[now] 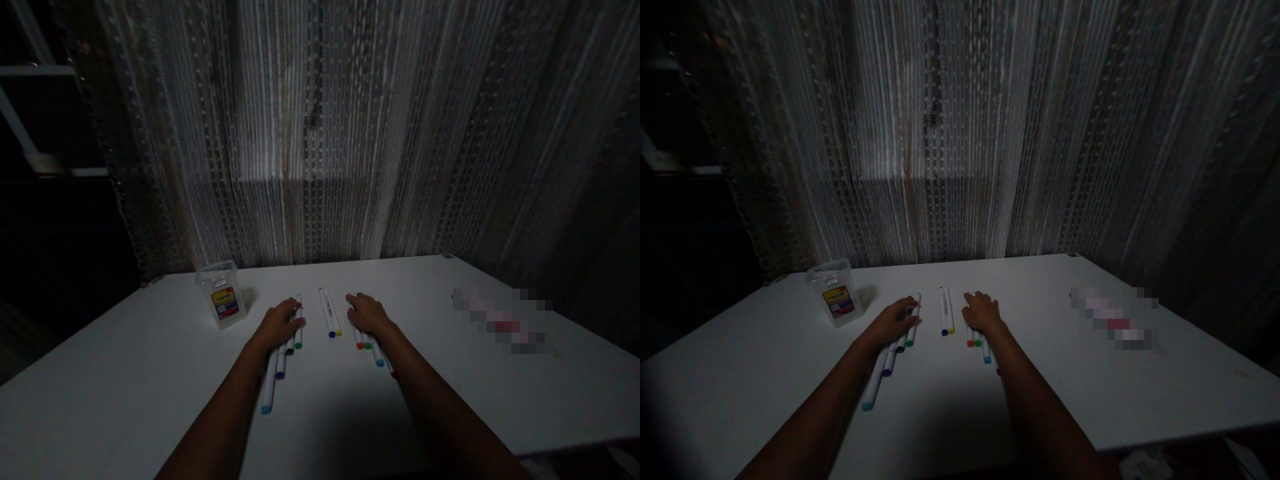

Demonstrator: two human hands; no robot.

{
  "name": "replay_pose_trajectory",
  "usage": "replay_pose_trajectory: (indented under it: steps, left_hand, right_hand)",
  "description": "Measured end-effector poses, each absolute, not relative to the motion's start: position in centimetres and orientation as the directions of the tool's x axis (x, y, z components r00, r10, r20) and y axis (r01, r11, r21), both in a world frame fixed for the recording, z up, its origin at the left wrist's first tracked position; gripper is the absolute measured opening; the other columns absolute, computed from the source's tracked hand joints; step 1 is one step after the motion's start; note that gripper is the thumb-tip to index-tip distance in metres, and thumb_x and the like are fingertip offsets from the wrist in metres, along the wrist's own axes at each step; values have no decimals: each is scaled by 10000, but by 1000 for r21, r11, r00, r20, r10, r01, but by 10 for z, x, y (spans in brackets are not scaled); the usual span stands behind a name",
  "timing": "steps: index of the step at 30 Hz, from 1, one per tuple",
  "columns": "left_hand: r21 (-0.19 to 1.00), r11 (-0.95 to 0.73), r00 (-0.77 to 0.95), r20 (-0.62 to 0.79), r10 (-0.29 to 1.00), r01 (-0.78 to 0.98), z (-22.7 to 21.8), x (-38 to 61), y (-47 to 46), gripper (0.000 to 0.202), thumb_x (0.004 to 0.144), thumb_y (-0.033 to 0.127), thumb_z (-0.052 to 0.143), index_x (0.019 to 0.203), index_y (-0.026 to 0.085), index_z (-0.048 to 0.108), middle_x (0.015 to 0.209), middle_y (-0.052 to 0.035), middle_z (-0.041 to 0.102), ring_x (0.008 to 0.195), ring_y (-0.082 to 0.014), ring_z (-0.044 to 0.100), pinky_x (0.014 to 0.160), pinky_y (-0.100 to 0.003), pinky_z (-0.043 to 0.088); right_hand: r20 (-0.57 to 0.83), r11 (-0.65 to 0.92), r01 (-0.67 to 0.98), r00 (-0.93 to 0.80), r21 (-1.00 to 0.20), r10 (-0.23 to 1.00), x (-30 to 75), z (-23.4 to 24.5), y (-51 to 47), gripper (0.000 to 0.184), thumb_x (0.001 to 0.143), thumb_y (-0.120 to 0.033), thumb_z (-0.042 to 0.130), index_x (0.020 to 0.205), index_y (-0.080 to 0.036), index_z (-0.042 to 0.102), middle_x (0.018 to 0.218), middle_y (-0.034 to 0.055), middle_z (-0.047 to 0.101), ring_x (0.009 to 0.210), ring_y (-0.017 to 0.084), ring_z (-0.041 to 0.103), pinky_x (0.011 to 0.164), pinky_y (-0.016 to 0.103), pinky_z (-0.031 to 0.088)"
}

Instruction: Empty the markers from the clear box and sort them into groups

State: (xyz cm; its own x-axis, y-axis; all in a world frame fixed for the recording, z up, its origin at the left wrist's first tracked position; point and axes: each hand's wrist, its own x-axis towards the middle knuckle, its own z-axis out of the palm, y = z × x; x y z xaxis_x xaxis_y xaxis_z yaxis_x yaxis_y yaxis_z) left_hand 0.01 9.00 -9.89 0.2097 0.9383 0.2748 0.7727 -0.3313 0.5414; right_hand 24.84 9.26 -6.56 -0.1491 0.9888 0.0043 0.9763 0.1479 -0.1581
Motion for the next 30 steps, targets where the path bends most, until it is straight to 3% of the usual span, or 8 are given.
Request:
replay_pose_trajectory:
  steps: [6, 12, 18, 24, 30]
  left_hand:
    - [515, -332, 218, 270, 938, 790, -100, -2, 92, 399, 757, 212, 587, 1153, 173, 612, 1289, -83, 594, 1175, -232, 561, 1048, -340, 396]
    - [493, -315, 210, 257, 943, 811, -100, -3, 92, 385, 802, 303, 553, 1155, 168, 626, 1351, -86, 544, 1233, -218, 515, 1077, -310, 351]
    - [520, -321, 199, 278, 940, 791, -99, -5, 95, 280, 816, 277, 520, 1001, 169, 701, 1331, -100, 556, 1182, -230, 553, 1054, -336, 380]
    - [510, -330, 195, 300, 934, 794, -103, -6, 95, 354, 808, 275, 529, 1119, 164, 655, 1324, -108, 561, 1229, -240, 516, 1077, -371, 356]
    - [508, -351, 204, 321, 925, 787, -100, -6, 94, 320, 807, 267, 523, 1072, 177, 679, 1246, -89, 615, 1152, -216, 577, 1045, -315, 397]
  right_hand:
    - [-6, 142, 976, -145, -166, 989, 249, -65, 93, 482, 863, -254, 384, 1340, -218, 444, 1360, 127, 476, 1228, 293, 439, 941, 442, 351]
    - [0, 135, 977, -137, -167, 991, 248, -66, 94, 518, 874, -284, 396, 1383, -190, 396, 1353, 146, 480, 1233, 308, 431, 945, 454, 346]
    - [45, 146, 975, -141, -166, 989, 247, -61, 91, 374, 870, -261, 403, 1198, -188, 567, 1268, 128, 546, 1181, 273, 476, 904, 385, 372]
    - [76, 170, 973, -160, -156, 984, 248, -65, 93, 388, 873, -241, 410, 1231, -188, 551, 1378, 114, 473, 1249, 244, 429, 963, 357, 338]
    - [132, 183, 965, -160, -186, 978, 249, -65, 97, 338, 875, -214, 394, 1112, -159, 629, 1229, 115, 601, 1128, 212, 540, 922, 296, 372]
